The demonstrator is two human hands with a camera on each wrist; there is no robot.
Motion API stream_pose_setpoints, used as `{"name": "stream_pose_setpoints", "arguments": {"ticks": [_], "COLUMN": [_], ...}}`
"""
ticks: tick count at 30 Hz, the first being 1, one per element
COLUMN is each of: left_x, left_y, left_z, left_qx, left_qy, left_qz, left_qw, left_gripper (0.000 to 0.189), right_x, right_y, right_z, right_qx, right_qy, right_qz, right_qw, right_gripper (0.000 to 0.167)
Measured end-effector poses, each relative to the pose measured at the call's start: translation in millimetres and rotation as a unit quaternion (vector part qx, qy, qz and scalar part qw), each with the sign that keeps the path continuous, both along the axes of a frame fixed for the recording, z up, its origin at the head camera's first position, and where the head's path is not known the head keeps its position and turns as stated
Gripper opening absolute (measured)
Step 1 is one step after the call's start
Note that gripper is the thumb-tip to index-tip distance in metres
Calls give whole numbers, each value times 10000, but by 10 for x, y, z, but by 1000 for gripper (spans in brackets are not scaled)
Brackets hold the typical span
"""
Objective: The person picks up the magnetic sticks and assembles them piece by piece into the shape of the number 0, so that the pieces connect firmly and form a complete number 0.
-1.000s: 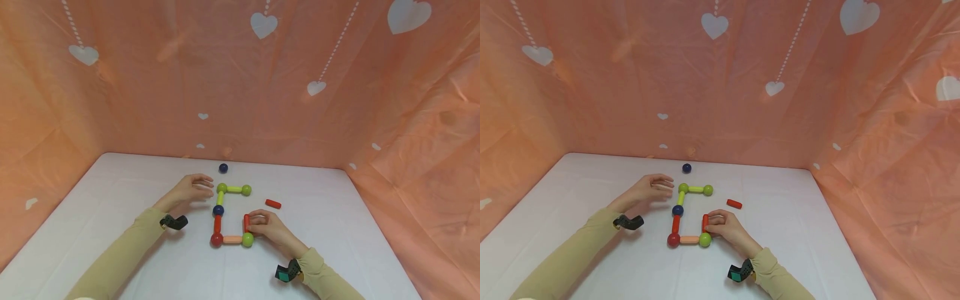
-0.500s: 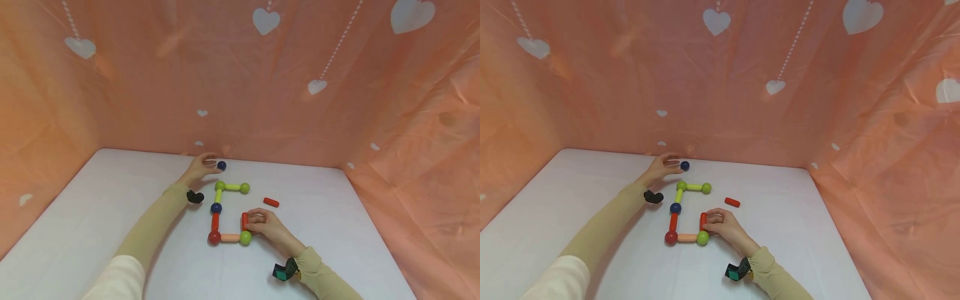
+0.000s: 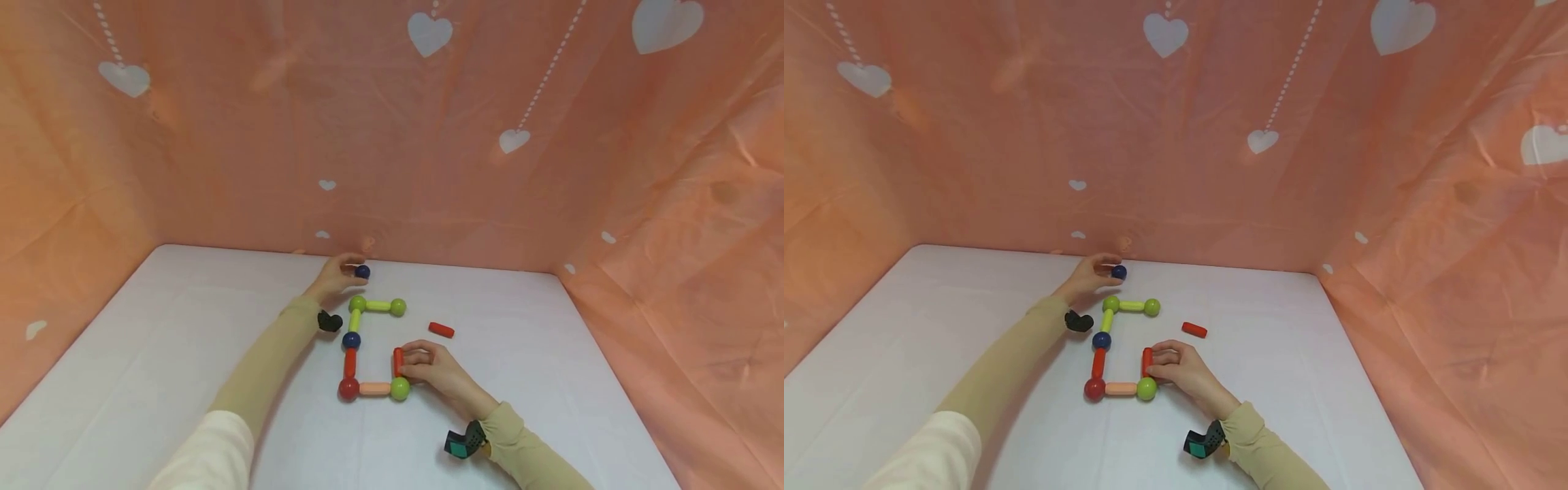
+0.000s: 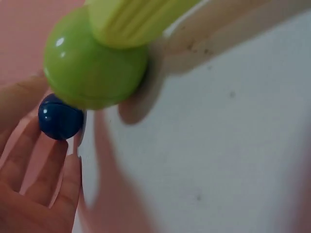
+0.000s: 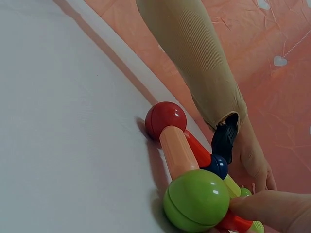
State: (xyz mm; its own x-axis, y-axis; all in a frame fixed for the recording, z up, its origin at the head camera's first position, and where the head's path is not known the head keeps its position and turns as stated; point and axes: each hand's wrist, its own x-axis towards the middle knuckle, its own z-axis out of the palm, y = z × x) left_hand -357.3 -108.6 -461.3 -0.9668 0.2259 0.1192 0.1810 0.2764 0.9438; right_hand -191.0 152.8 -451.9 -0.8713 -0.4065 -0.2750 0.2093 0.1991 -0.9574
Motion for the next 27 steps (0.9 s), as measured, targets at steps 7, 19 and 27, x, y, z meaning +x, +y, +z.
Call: {"name": "stream_pose_setpoints", "arguments": {"ticks": [7,19,27], "left_x": [44,147,371], "left_y": [70,8,-59], "left_z": [9,67,252], "left_qx": [-419,-483,233], "left_qy": [-3,22,-209], "left_qz": [-125,-157,-488], "left_qw": [9990,9987,9983], "left_gripper": [38,32,38], "right_x": [-16,-7,-6], "right_y": [9,-2,5], "right_z": [-12,-44,-38], "right_qx": [36,117,45], "right_qy": [52,33,57], "right_qz": [0,-29,-52], "right_qw": [10000,9999,10000], "right_gripper": [43,43,43]}}
